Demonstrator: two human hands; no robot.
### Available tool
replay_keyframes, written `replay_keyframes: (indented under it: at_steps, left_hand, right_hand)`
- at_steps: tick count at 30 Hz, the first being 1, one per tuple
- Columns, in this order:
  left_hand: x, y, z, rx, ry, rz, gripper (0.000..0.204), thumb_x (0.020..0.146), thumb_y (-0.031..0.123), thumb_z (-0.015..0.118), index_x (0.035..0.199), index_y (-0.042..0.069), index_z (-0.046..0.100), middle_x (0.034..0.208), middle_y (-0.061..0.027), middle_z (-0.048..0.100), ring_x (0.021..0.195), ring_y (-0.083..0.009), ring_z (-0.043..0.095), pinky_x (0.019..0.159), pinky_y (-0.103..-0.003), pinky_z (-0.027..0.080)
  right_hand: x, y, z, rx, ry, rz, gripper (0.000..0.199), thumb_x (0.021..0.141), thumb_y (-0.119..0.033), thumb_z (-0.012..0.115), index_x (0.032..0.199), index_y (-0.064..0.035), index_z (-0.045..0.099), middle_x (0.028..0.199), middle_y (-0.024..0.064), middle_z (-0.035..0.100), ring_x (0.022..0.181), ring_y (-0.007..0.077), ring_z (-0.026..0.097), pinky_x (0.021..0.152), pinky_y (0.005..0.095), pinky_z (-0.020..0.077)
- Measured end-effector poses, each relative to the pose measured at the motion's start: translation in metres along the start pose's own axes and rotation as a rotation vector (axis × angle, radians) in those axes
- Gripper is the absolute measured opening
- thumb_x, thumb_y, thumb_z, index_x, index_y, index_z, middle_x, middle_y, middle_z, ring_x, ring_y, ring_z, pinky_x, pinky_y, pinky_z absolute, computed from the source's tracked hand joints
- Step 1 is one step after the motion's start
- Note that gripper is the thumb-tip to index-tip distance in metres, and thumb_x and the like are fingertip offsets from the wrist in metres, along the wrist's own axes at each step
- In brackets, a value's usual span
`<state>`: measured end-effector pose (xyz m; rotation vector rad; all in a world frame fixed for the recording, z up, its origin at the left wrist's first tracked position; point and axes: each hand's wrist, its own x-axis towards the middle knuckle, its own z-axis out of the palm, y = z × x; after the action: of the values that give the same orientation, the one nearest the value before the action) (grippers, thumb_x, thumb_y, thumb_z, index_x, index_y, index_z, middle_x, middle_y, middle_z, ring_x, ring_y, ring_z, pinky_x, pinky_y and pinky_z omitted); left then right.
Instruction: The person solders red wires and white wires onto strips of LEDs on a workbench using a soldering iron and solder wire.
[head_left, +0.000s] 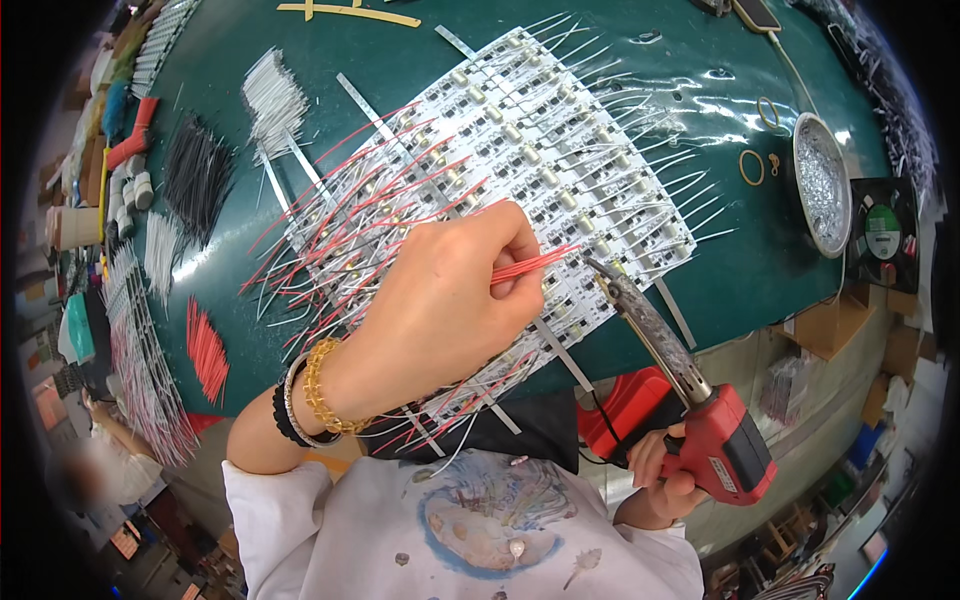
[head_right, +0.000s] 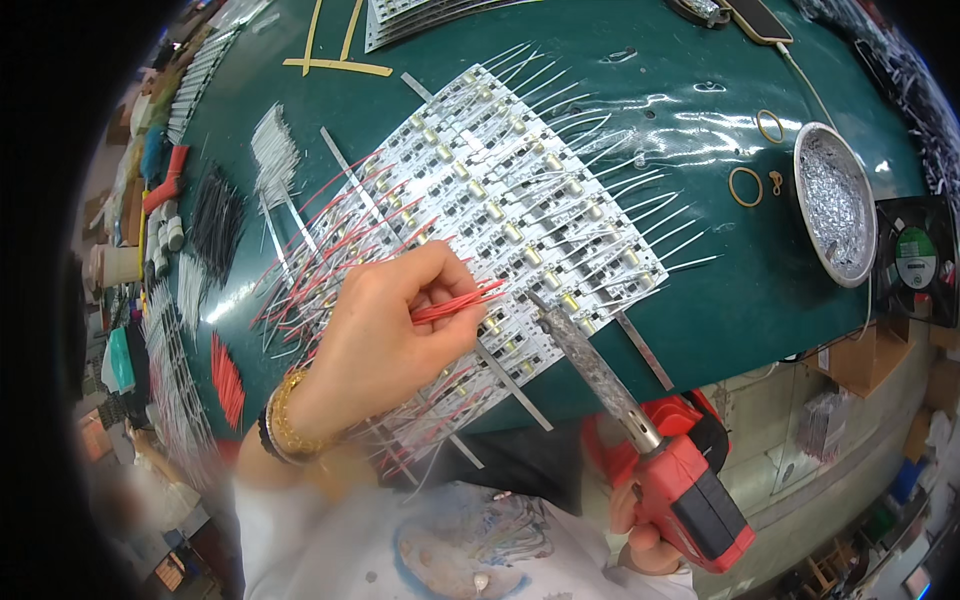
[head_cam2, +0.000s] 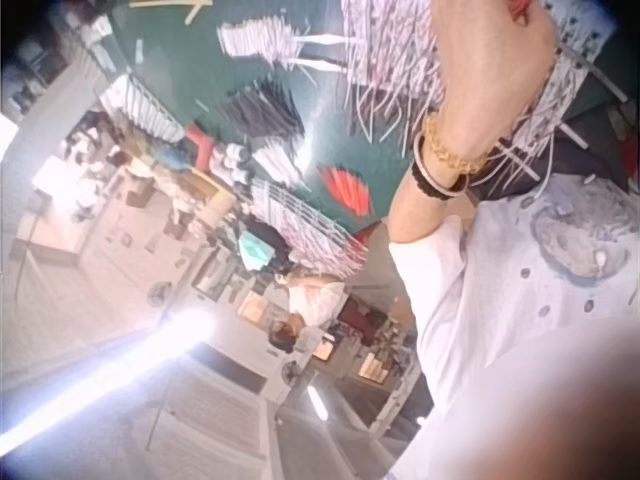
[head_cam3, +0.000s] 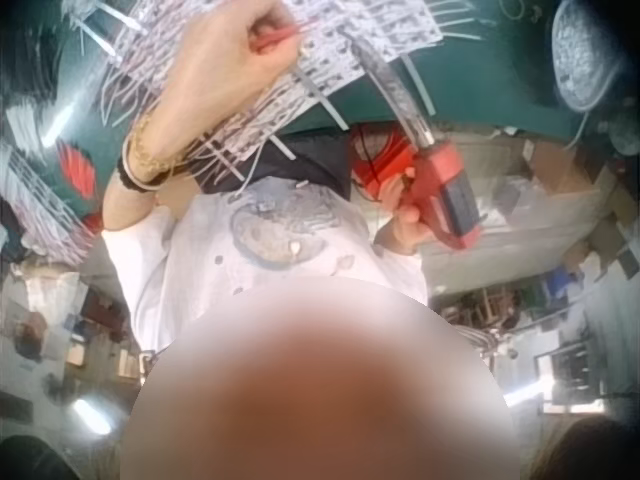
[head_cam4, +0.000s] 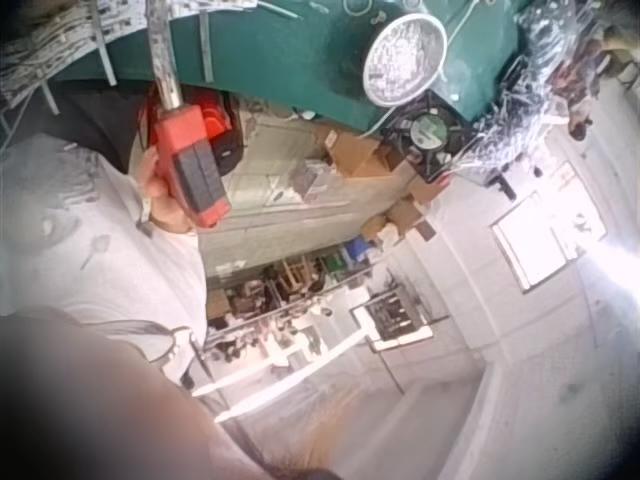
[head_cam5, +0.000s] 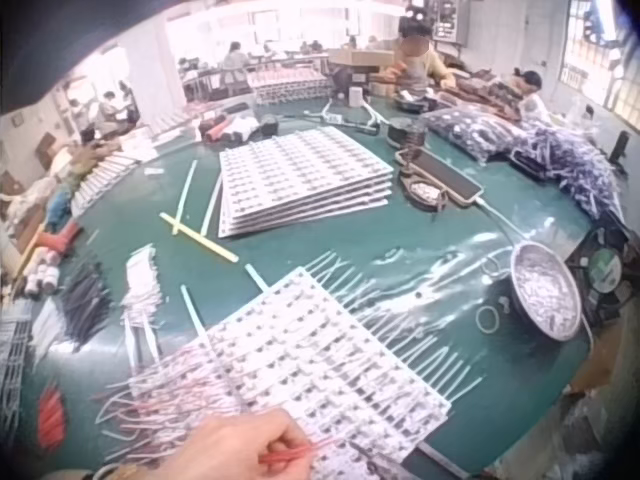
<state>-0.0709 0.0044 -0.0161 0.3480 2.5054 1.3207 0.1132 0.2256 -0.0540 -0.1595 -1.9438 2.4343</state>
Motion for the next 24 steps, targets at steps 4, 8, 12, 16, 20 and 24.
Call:
replay_keyframes:
  at_steps: [4, 8, 12, 16, 20, 24]
  left_hand:
    - [0.000, 0.002, -0.001, 0.023, -0.003, 0.003, 0.014, 0.075, 0.004, 0.067, 0.074, 0.000, 0.054, 0.054, -0.0057, 0.051, 0.047, -0.0077, 0.045, 0.046, -0.025, 0.037]
    - [0.001, 0.004, -0.003, 0.063, -0.040, 0.014, 0.015, 0.076, 0.004, 0.068, 0.072, -0.001, 0.053, 0.054, -0.0053, 0.050, 0.048, -0.0078, 0.044, 0.046, -0.025, 0.036]
    - [-0.001, 0.003, -0.001, -0.015, -0.032, -0.051, 0.015, 0.077, 0.005, 0.069, 0.073, -0.002, 0.056, 0.056, -0.0055, 0.053, 0.051, -0.0078, 0.044, 0.047, -0.025, 0.037]
    - [-0.003, 0.001, 0.005, 0.026, 0.015, -0.002, 0.013, 0.078, 0.006, 0.069, 0.075, -0.002, 0.059, 0.058, -0.0060, 0.055, 0.052, -0.0078, 0.046, 0.048, -0.025, 0.039]
    - [0.002, 0.006, 0.002, 0.030, -0.024, -0.050, 0.012, 0.075, 0.009, 0.065, 0.072, -0.001, 0.059, 0.062, -0.0143, 0.060, 0.056, -0.0288, 0.060, 0.053, -0.036, 0.046]
    - [0.001, 0.007, 0.002, 0.067, -0.033, -0.058, 0.011, 0.075, 0.009, 0.064, 0.072, -0.001, 0.059, 0.062, -0.0144, 0.060, 0.057, -0.0298, 0.061, 0.055, -0.037, 0.047]
  right_hand:
    - [-0.002, 0.002, -0.001, -0.009, 0.011, -0.037, 0.067, 0.084, -0.052, 0.059, 0.117, 0.0039, 0.043, 0.050, 0.0018, 0.047, 0.040, 0.0144, 0.046, 0.044, 0.0273, 0.0390]
    - [-0.001, 0.001, -0.002, 0.001, 0.015, -0.042, 0.068, 0.084, -0.052, 0.059, 0.119, 0.0048, 0.042, 0.050, 0.0013, 0.046, 0.040, 0.0140, 0.046, 0.044, 0.0273, 0.0389]
    - [-0.002, 0.000, -0.002, -0.021, -0.006, -0.029, 0.072, 0.085, -0.052, 0.058, 0.124, 0.0063, 0.041, 0.050, 0.0006, 0.046, 0.040, 0.0130, 0.046, 0.043, 0.0270, 0.0389]
    - [-0.003, 0.004, 0.000, -0.041, -0.014, -0.007, 0.071, 0.084, -0.052, 0.059, 0.121, 0.0065, 0.042, 0.050, 0.0001, 0.046, 0.040, 0.0125, 0.045, 0.042, 0.0266, 0.0390]
    - [-0.022, 0.019, -0.015, -0.060, 0.010, -0.025, 0.066, 0.083, -0.051, 0.061, 0.114, 0.0057, 0.045, 0.051, 0.0002, 0.046, 0.039, 0.0124, 0.045, 0.042, 0.0265, 0.0394]
    - [-0.035, 0.022, -0.020, 0.063, 0.391, 0.389, 0.065, 0.086, -0.054, 0.054, 0.112, 0.0054, 0.049, 0.064, 0.0055, 0.053, 0.053, 0.0150, 0.051, 0.053, 0.0272, 0.0418]
